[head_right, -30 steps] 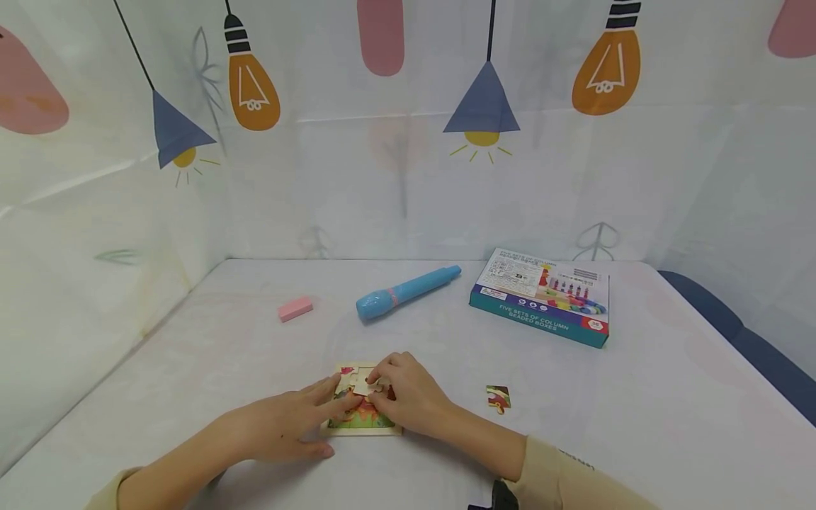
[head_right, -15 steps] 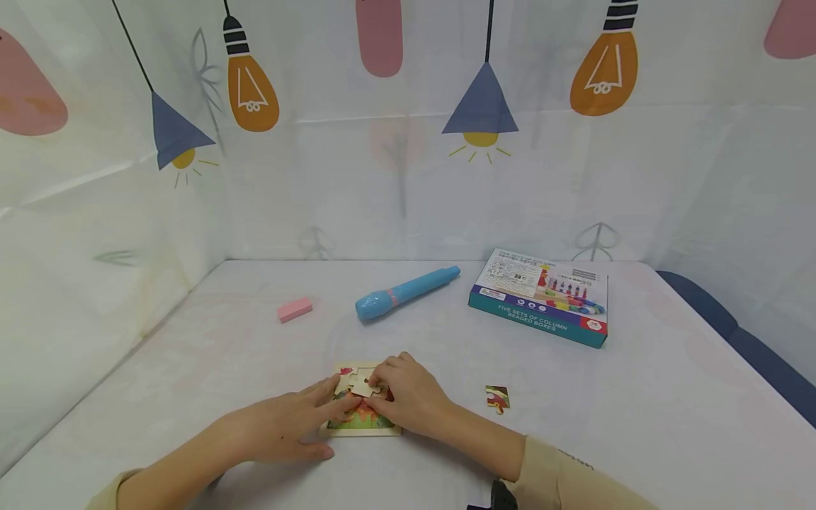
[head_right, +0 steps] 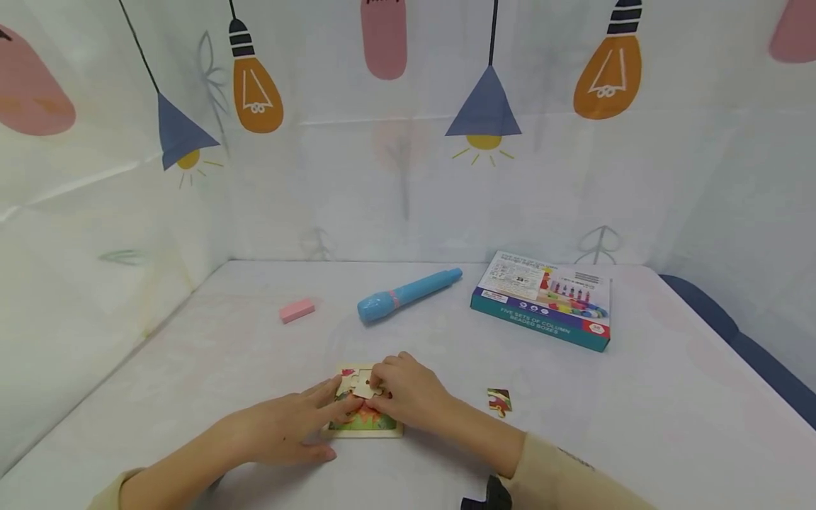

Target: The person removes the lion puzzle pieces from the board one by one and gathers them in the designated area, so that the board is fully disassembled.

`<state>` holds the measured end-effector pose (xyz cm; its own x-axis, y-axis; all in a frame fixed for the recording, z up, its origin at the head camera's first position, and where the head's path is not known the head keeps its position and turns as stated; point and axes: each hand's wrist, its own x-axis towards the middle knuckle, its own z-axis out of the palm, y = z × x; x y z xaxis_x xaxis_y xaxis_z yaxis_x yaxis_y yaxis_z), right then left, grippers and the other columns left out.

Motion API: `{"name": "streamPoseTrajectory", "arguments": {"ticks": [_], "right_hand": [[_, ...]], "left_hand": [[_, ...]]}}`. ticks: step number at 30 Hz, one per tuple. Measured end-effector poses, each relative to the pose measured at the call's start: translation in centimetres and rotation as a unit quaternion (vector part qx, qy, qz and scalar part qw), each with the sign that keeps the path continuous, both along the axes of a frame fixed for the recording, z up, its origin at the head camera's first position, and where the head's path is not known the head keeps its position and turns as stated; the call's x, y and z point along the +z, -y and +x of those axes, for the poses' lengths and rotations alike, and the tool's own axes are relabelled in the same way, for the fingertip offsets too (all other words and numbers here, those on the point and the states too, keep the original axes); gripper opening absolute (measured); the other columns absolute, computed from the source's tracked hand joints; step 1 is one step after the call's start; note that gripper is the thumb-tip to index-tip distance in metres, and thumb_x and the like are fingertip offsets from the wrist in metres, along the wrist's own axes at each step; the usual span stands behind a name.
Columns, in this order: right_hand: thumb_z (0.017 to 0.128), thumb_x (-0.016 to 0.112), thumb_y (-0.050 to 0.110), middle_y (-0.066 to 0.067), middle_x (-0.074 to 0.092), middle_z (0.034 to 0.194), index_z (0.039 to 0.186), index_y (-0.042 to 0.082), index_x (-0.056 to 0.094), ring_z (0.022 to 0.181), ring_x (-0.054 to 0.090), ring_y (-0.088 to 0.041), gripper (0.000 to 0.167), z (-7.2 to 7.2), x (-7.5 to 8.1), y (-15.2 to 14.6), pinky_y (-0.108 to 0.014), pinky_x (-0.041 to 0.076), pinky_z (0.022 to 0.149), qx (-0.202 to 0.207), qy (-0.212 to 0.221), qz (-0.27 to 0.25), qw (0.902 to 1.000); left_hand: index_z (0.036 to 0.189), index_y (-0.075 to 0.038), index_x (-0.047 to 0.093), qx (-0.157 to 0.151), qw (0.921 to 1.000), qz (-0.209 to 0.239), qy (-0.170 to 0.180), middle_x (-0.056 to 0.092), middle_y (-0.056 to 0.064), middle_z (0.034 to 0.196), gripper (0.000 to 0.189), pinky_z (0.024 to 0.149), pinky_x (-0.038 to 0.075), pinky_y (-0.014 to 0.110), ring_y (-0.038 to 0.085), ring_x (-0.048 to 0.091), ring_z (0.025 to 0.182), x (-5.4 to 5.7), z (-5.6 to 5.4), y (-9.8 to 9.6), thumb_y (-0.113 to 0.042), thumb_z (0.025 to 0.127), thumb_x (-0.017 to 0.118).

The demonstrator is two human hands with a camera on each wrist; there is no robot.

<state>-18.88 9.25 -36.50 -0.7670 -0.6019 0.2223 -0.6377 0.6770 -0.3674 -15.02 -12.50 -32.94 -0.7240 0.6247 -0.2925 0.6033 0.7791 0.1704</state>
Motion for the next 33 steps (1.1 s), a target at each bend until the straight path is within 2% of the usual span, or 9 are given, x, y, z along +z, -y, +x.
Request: {"name": "streamPoseTrajectory", "arguments": {"ticks": [5,12,17,25,33], "right_hand": [[0.078,0.074,0.024,0.011,0.053,0.075,0.085,0.014,0.063,0.070,0.044,-0.007,0.017,-0.34,0.58,0.34,-0.019,0.041,0.060,0.009,0.022,0.005,0.9997],[0.077,0.074,0.027,0.011,0.055,0.074,0.084,0.013,0.064,0.067,0.046,-0.006,0.018,-0.58,0.80,0.79,-0.021,0.042,0.060,-0.019,0.052,0.004,0.9985],[0.077,0.074,0.030,0.011,0.056,0.073,0.083,0.014,0.066,0.066,0.045,-0.005,0.019,-0.51,0.76,0.90,-0.020,0.042,0.058,-0.025,0.031,0.009,0.9992],[0.080,0.071,0.025,0.008,0.060,0.075,0.084,0.011,0.068,0.070,0.048,-0.005,0.015,-0.39,0.80,0.89,-0.021,0.045,0.062,-0.002,-0.004,0.022,0.9998],[0.082,0.069,0.025,0.009,0.060,0.072,0.081,0.012,0.068,0.067,0.047,-0.004,0.013,-0.11,0.99,0.76,-0.019,0.044,0.059,0.007,-0.029,0.025,0.9992]], "left_hand": [[0.143,-0.034,0.029,-0.001,1.0000,-0.002,-0.002,0.022,0.020,0.147,0.068,0.095,0.037,0.050,0.030,0.026,0.133,0.00,-0.04,0.03,-0.050,0.084,0.058],[0.143,-0.035,0.029,-0.001,1.0000,-0.006,-0.001,0.022,0.019,0.147,0.067,0.095,0.037,0.050,0.030,0.027,0.133,-0.06,-0.07,0.04,-0.051,0.084,0.057],[0.143,-0.036,0.029,0.001,1.0000,-0.004,0.001,0.023,0.018,0.147,0.067,0.095,0.038,0.049,0.029,0.028,0.133,0.03,-0.02,0.05,-0.050,0.084,0.058],[0.143,-0.036,0.029,-0.001,1.0000,-0.004,-0.005,0.023,0.019,0.147,0.067,0.095,0.038,0.049,0.029,0.028,0.133,0.06,0.01,0.15,-0.050,0.084,0.058],[0.143,-0.035,0.029,-0.002,1.0000,-0.005,-0.005,0.023,0.018,0.147,0.067,0.094,0.038,0.049,0.029,0.028,0.133,0.11,0.06,0.04,-0.049,0.084,0.058]]}}
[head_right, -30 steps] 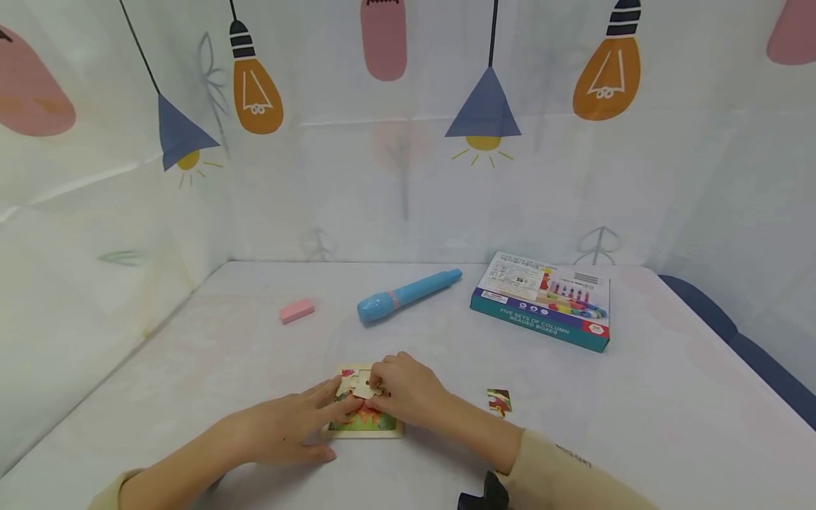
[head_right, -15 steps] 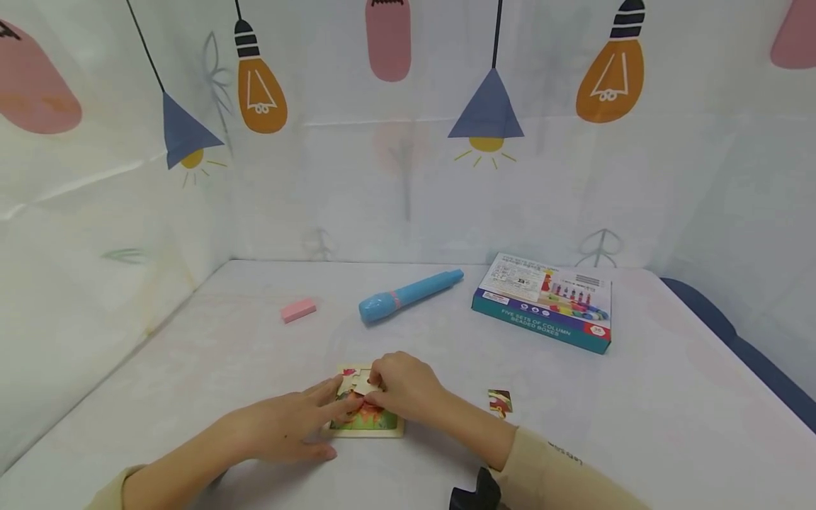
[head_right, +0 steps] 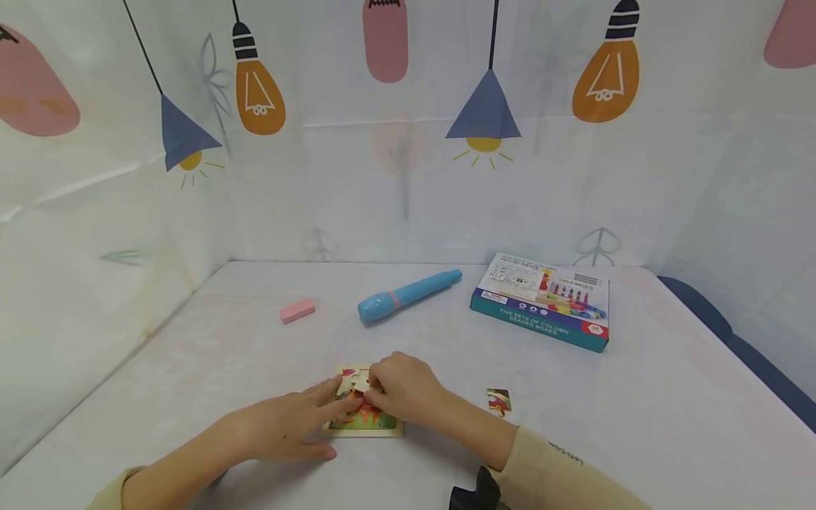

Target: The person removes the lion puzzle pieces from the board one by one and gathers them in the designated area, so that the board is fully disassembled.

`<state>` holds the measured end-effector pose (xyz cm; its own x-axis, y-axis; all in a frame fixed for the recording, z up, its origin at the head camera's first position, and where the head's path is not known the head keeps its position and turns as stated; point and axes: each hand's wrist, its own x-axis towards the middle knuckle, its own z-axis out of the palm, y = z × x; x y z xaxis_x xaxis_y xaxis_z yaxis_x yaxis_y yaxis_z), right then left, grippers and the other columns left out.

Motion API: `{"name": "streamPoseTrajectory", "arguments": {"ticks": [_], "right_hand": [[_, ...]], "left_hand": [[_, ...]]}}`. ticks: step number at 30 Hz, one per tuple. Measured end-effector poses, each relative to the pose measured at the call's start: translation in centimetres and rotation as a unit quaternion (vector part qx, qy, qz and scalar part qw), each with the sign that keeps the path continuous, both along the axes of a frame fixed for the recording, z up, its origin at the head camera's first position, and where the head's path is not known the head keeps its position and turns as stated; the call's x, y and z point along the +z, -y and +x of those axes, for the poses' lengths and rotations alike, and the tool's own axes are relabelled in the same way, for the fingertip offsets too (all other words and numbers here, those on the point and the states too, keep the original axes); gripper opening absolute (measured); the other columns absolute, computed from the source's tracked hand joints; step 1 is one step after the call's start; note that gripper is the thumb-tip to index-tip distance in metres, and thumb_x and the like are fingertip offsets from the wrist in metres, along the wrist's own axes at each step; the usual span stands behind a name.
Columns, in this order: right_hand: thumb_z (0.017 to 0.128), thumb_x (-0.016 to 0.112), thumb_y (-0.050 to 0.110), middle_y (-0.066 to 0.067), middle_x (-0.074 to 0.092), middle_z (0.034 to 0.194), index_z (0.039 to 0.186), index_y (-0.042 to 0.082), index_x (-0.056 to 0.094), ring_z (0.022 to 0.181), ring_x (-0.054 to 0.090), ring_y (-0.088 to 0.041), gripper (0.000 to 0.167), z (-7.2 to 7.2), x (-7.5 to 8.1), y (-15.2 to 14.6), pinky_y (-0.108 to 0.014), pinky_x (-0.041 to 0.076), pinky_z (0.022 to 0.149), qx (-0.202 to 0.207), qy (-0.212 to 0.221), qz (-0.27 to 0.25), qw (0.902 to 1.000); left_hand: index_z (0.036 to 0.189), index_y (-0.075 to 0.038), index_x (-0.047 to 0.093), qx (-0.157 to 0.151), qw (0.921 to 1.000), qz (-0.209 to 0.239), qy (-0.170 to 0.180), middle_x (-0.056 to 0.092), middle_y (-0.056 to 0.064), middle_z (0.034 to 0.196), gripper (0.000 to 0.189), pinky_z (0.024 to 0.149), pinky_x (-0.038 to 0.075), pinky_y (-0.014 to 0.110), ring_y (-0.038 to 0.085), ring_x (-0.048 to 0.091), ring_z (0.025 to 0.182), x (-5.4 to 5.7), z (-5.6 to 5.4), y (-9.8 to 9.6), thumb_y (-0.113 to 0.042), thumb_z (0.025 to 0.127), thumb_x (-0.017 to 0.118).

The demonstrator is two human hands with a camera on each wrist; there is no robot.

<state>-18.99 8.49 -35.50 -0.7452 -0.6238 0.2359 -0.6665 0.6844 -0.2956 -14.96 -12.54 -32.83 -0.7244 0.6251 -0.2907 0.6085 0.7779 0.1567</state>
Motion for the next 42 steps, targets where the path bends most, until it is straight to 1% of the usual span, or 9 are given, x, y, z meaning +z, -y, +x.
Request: {"name": "streamPoseTrajectory", "arguments": {"ticks": [5,12,14,18,22,30,37,40,42], "right_hand": [[0.084,0.067,0.021,0.009,0.060,0.071,0.078,0.014,0.066,0.064,0.047,-0.003,0.009,0.0,0.1,-0.1,-0.019,0.044,0.060,0.011,-0.011,-0.003,0.9999],[0.085,0.063,0.015,0.010,0.052,0.065,0.080,0.013,0.063,0.059,0.043,-0.005,0.005,0.0,0.5,-0.2,-0.018,0.041,0.054,-0.018,-0.009,0.002,0.9998],[0.085,0.062,0.014,0.010,0.050,0.064,0.081,0.012,0.064,0.058,0.042,-0.006,0.004,-0.1,0.5,-0.2,-0.017,0.040,0.053,-0.019,-0.007,0.004,0.9998],[0.085,0.062,0.013,0.008,0.054,0.068,0.084,0.010,0.064,0.060,0.044,-0.006,0.004,-0.1,0.8,-0.4,-0.017,0.042,0.055,-0.018,-0.020,-0.003,0.9996],[0.085,0.063,0.012,0.006,0.056,0.072,0.087,0.011,0.065,0.063,0.046,-0.007,0.003,-0.2,1.0,-0.6,-0.017,0.044,0.057,-0.025,-0.028,-0.013,0.9992],[0.086,0.064,0.013,0.007,0.058,0.074,0.086,0.012,0.066,0.066,0.047,-0.007,0.003,-0.3,1.4,-1.3,-0.019,0.045,0.061,-0.033,-0.006,-0.013,0.9994],[0.086,0.064,0.016,0.012,0.055,0.069,0.082,0.012,0.066,0.064,0.046,-0.006,0.005,-0.4,1.6,-2.5,-0.019,0.044,0.059,-0.031,0.003,-0.030,0.9991],[0.086,0.064,0.014,0.012,0.053,0.068,0.083,0.013,0.066,0.063,0.046,-0.006,0.004,-0.6,1.4,-3.2,-0.019,0.043,0.057,-0.024,0.021,-0.047,0.9984],[0.087,0.063,0.013,0.013,0.053,0.067,0.082,0.014,0.065,0.063,0.047,-0.005,0.005,-0.7,1.4,-3.8,-0.019,0.044,0.057,-0.014,0.046,-0.065,0.9967]], "left_hand": [[0.142,-0.034,0.031,0.000,1.0000,-0.001,0.002,0.024,0.019,0.147,0.066,0.094,0.039,0.049,0.029,0.030,0.132,0.2,0.1,0.0,-0.050,0.084,0.058],[0.142,-0.035,0.032,0.005,1.0000,-0.001,0.006,0.025,0.019,0.146,0.065,0.094,0.038,0.049,0.030,0.032,0.130,0.0,0.0,-0.1,-0.050,0.084,0.059],[0.141,-0.035,0.033,0.004,1.0000,-0.002,0.004,0.025,0.019,0.146,0.065,0.094,0.039,0.049,0.030,0.032,0.130,0.0,0.0,-0.1,-0.050,0.084,0.059],[0.141,-0.034,0.033,0.001,1.0000,-0.002,0.002,0.026,0.019,0.146,0.066,0.094,0.039,0.049,0.030,0.031,0.131,0.0,0.0,-0.1,-0.051,0.084,0.059],[0.141,-0.034,0.033,-0.002,1.0000,0.001,-0.002,0.026,0.020,0.146,0.066,0.093,0.039,0.049,0.031,0.031,0.131,0.0,-0.1,-0.1,-0.050,0.083,0.059],[0.142,-0.036,0.031,0.010,0.9998,0.002,0.015,0.023,0.018,0.147,0.067,0.095,0.038,0.050,0.030,0.029,0.132,0.0,-0.1,-0.1,-0.051,0.083,0.059],[0.141,-0.035,0.033,0.011,0.9999,0.000,0.010,0.024,0.018,0.147,0.066,0.095,0.038,0.050,0.030,0.030,0.132,0.0,0.0,-0.2,-0.050,0.083,0.060],[0.141,-0.033,0.035,0.007,1.0000,0.005,0.002,0.027,0.019,0.145,0.064,0.094,0.038,0.050,0.031,0.031,0.131,-0.2,-0.1,-0.3,-0.049,0.084,0.060],[0.140,-0.033,0.036,0.004,1.0000,0.005,-0.005,0.029,0.019,0.144,0.063,0.094,0.038,0.050,0.032,0.034,0.129,-0.3,-0.1,-0.4,-0.049,0.084,0.060]]}}
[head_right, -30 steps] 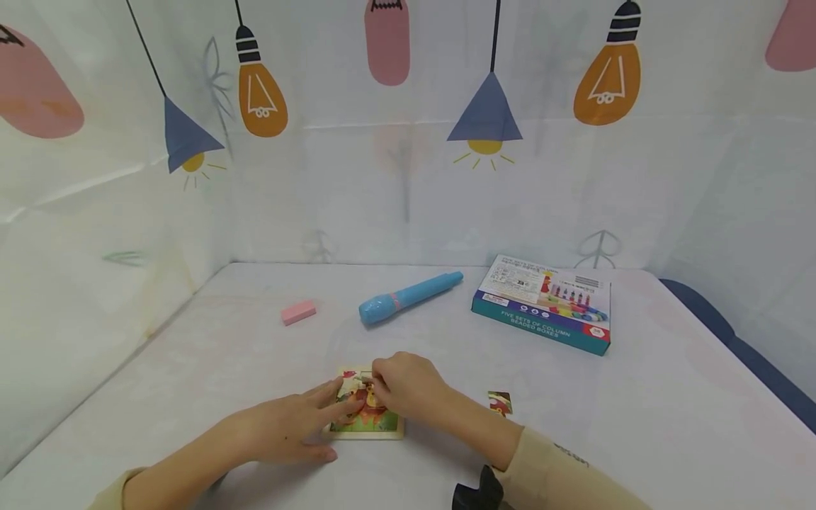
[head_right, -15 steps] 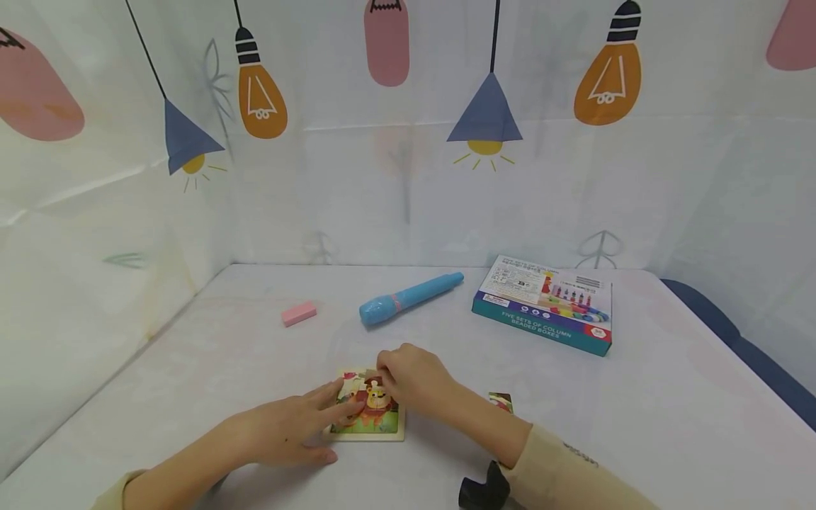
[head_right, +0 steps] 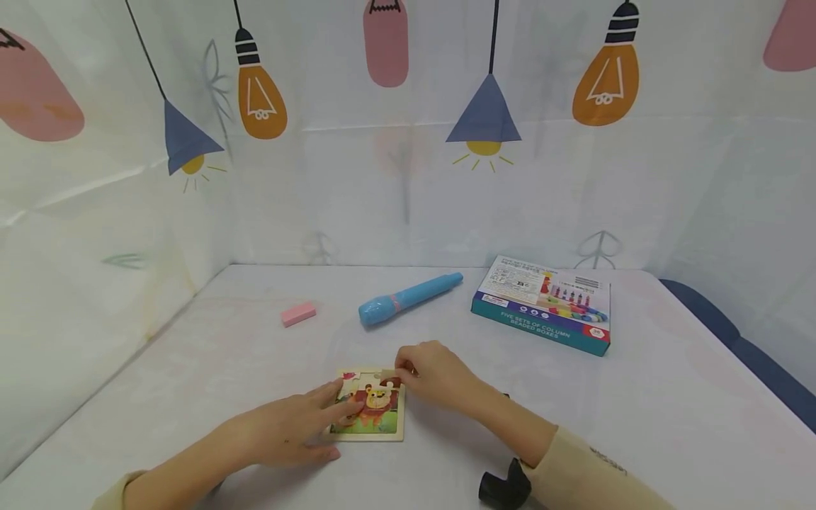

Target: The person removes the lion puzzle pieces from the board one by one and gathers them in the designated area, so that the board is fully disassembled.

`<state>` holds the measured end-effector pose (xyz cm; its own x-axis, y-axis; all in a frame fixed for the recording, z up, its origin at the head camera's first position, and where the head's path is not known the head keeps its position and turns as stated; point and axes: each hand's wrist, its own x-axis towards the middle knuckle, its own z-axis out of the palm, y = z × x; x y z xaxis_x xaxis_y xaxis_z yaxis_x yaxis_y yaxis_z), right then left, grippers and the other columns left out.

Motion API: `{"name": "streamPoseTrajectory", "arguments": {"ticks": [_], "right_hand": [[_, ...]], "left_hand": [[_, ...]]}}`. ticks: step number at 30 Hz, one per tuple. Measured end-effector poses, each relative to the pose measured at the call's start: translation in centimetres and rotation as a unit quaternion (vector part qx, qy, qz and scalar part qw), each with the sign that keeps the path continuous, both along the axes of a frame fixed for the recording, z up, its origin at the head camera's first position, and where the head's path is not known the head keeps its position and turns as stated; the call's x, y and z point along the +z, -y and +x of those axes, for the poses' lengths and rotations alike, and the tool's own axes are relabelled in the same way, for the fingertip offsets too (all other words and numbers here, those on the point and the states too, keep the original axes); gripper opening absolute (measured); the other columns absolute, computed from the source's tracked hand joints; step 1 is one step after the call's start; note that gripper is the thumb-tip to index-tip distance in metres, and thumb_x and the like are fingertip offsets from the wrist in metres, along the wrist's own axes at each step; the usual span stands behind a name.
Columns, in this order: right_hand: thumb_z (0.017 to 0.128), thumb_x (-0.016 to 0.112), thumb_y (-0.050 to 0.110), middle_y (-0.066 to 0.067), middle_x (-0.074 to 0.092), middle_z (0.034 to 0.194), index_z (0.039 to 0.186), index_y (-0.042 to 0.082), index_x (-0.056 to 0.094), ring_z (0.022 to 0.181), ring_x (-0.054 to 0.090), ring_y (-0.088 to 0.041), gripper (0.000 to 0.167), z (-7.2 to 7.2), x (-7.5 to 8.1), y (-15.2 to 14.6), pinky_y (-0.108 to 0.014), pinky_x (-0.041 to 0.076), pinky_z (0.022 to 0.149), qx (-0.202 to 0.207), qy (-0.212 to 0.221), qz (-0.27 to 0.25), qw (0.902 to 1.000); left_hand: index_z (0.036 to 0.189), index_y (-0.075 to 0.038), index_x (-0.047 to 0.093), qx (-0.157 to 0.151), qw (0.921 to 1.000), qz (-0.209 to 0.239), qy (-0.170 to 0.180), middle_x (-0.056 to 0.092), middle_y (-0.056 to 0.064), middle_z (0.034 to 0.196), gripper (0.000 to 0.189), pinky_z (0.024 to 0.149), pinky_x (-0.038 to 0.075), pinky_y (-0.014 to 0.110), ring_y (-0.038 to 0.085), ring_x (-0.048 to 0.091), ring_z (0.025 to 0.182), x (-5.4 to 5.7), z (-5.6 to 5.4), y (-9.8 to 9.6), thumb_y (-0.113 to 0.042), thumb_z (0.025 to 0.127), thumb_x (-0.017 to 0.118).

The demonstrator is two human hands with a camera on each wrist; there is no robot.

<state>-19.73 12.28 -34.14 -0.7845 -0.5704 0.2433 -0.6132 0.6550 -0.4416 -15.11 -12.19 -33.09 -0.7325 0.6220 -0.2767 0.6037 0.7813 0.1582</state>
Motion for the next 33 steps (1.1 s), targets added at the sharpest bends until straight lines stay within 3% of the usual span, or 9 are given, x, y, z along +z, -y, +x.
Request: {"name": "streamPoseTrajectory", "arguments": {"ticks": [5,11,16,23,33], "right_hand": [[0.087,0.062,0.013,0.013,0.056,0.068,0.082,0.015,0.063,0.064,0.049,-0.004,0.006,0.1,0.0,-1.3,-0.021,0.045,0.059,0.017,0.053,-0.036,0.9978],[0.088,0.063,0.017,0.013,0.057,0.070,0.083,0.016,0.063,0.066,0.050,-0.005,0.005,0.1,0.0,-2.4,-0.021,0.045,0.059,0.012,0.075,-0.036,0.9965],[0.088,0.062,0.017,0.012,0.058,0.072,0.085,0.016,0.064,0.067,0.051,-0.005,0.004,0.0,0.0,-3.4,-0.021,0.046,0.060,0.019,0.074,-0.039,0.9963],[0.089,0.061,0.016,0.011,0.059,0.073,0.087,0.014,0.065,0.068,0.051,-0.006,0.005,0.1,0.1,-4.6,-0.021,0.047,0.062,0.023,0.092,-0.040,0.9947],[0.090,0.060,0.022,0.012,0.059,0.072,0.087,0.017,0.065,0.070,0.051,-0.007,0.009,0.0,0.0,-6.2,-0.022,0.047,0.062,0.021,0.122,-0.022,0.9920]], "left_hand": [[0.138,-0.039,0.037,0.012,0.9999,-0.005,0.003,0.032,0.017,0.143,0.062,0.092,0.041,0.048,0.031,0.042,0.123,-0.1,-0.3,0.1,-0.050,0.082,0.062],[0.135,-0.038,0.043,0.001,0.9999,0.003,-0.013,0.037,0.018,0.140,0.056,0.091,0.042,0.048,0.034,0.048,0.117,-0.1,-0.6,0.3,-0.046,0.083,0.063],[0.133,-0.039,0.046,0.002,0.9998,0.008,-0.018,0.039,0.016,0.139,0.052,0.092,0.040,0.049,0.034,0.046,0.118,0.1,-0.8,0.2,-0.043,0.083,0.063],[0.134,-0.038,0.043,0.008,0.9996,0.025,0.009,0.028,0.011,0.145,0.053,0.095,0.037,0.049,0.032,0.041,0.122,0.2,-0.8,0.4,-0.039,0.085,0.063],[0.133,-0.036,0.045,-0.024,0.9992,0.012,-0.029,0.039,0.011,0.140,0.054,0.098,0.032,0.047,0.027,0.038,0.126,0.2,-1.0,0.5,-0.039,0.083,0.066]]}}
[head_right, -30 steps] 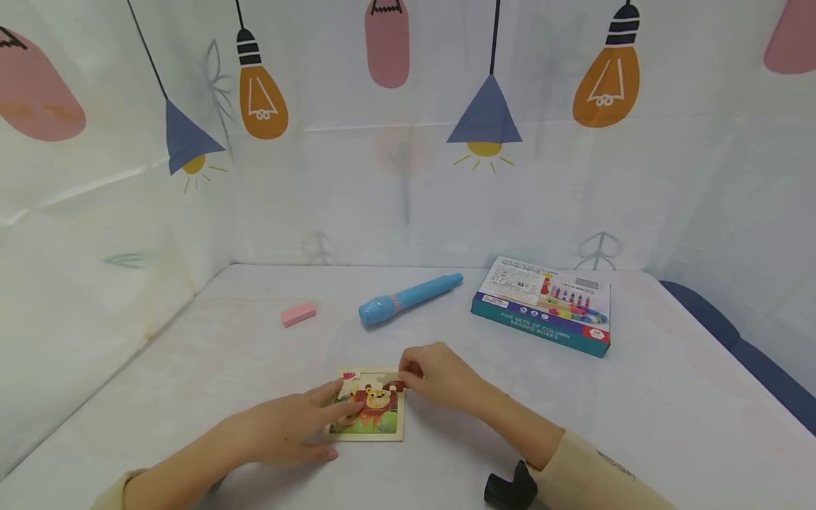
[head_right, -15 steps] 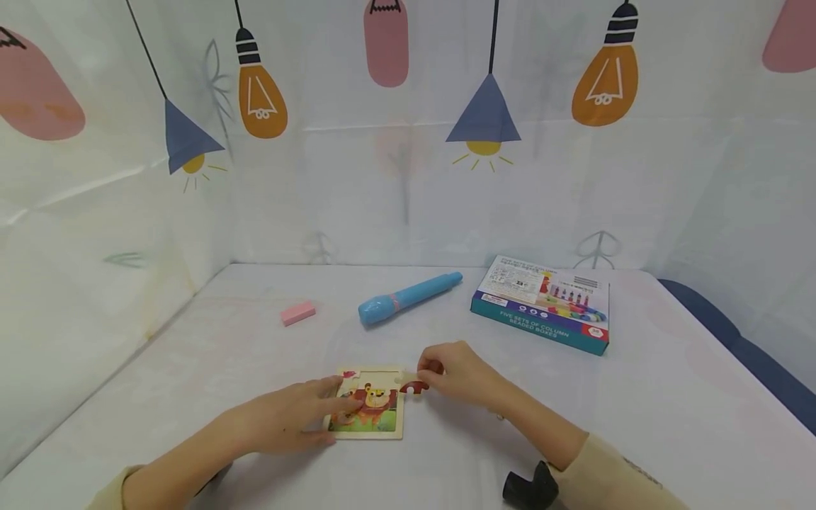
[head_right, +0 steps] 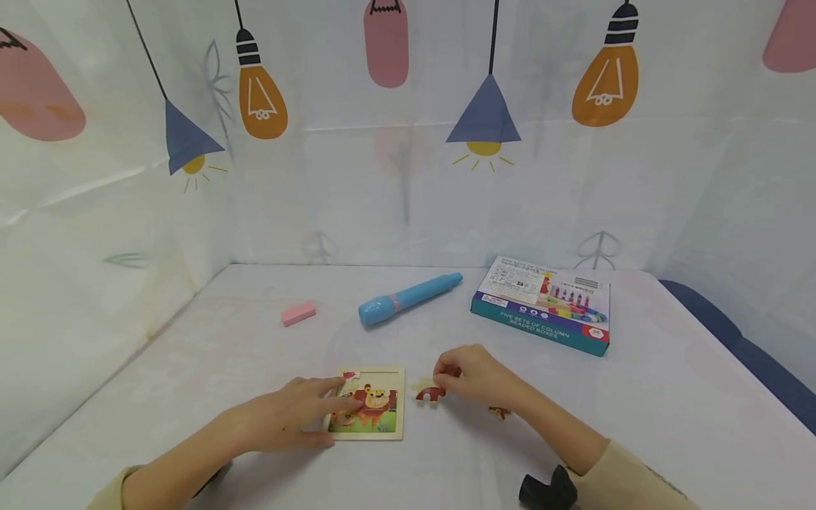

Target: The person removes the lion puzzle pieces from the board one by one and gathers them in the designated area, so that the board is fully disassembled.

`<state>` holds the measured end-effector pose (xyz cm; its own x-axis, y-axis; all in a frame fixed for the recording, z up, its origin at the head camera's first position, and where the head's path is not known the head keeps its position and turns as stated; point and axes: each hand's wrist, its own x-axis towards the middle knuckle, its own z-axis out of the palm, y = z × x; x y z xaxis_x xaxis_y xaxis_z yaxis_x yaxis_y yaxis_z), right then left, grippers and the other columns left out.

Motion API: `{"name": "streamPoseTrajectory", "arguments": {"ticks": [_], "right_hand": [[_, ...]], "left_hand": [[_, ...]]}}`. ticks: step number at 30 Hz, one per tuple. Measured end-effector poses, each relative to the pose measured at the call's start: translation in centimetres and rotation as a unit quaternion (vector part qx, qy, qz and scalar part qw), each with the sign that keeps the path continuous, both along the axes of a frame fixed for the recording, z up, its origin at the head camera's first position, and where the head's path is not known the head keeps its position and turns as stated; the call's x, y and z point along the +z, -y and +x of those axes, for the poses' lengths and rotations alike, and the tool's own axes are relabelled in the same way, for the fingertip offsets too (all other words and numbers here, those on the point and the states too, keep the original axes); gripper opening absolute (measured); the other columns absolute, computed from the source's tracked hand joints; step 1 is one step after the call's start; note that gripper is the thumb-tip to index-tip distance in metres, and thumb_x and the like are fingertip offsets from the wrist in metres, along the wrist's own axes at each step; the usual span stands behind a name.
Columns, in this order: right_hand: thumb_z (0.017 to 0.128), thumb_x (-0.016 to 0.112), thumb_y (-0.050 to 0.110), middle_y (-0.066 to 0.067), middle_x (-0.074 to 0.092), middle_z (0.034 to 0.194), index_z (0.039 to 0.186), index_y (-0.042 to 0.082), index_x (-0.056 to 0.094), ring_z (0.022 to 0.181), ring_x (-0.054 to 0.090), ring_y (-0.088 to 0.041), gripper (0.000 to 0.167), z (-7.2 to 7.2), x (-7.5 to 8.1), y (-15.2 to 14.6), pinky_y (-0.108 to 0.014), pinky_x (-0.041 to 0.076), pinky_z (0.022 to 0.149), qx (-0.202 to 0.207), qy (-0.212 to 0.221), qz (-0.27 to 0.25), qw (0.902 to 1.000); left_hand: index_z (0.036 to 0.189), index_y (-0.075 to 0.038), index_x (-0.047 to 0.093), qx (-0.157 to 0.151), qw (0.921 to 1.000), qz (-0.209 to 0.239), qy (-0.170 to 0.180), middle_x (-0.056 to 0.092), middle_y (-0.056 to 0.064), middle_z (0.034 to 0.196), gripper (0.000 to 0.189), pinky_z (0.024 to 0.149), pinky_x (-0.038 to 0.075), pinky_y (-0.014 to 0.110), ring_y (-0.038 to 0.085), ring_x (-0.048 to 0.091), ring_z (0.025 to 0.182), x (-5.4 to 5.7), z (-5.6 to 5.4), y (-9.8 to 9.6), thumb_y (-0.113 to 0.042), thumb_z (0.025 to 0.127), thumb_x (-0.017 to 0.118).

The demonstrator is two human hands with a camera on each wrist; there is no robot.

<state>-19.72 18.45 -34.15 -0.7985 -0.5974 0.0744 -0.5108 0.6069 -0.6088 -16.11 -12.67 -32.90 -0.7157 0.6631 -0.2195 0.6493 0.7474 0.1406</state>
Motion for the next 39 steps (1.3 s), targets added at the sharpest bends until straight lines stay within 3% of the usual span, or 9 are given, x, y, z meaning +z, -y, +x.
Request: {"name": "streamPoseTrajectory", "arguments": {"ticks": [10,18,27,39], "right_hand": [[0.090,0.059,0.023,0.011,0.059,0.072,0.085,0.018,0.064,0.069,0.052,-0.008,0.009,0.3,0.6,-1.5,-0.022,0.045,0.060,0.013,0.021,0.027,0.9993],[0.091,0.058,0.023,0.009,0.058,0.073,0.086,0.017,0.063,0.069,0.052,-0.009,0.010,0.2,1.2,-2.5,-0.022,0.045,0.061,0.027,0.035,0.029,0.9986],[0.090,0.059,0.024,0.007,0.058,0.073,0.084,0.018,0.064,0.071,0.051,-0.011,0.010,0.0,0.8,-3.3,-0.022,0.043,0.061,0.038,0.076,0.035,0.9957],[0.090,0.060,0.023,0.007,0.056,0.072,0.083,0.017,0.063,0.068,0.050,-0.010,0.009,-0.3,0.3,-3.8,-0.021,0.043,0.059,0.036,0.083,0.046,0.9949]], "left_hand": [[0.132,-0.035,0.046,-0.007,0.9999,0.004,0.008,0.041,0.008,0.138,0.054,0.100,0.029,0.048,0.026,0.035,0.127,0.2,-0.2,0.1,-0.039,0.082,0.066],[0.131,-0.028,0.049,-0.029,0.9992,0.027,-0.001,0.041,0.008,0.137,0.054,0.099,0.034,0.047,0.027,0.032,0.129,0.1,-0.6,0.5,-0.036,0.081,0.068],[0.133,-0.027,0.049,-0.012,0.9985,0.038,0.037,0.039,0.005,0.140,0.054,0.098,0.036,0.043,0.025,0.039,0.126,0.2,-0.5,0.5,-0.035,0.082,0.068],[0.133,-0.027,0.048,-0.016,0.9988,0.033,0.031,0.039,0.005,0.141,0.055,0.098,0.036,0.042,0.024,0.039,0.126,0.0,-0.7,0.5,-0.037,0.083,0.067]]}}
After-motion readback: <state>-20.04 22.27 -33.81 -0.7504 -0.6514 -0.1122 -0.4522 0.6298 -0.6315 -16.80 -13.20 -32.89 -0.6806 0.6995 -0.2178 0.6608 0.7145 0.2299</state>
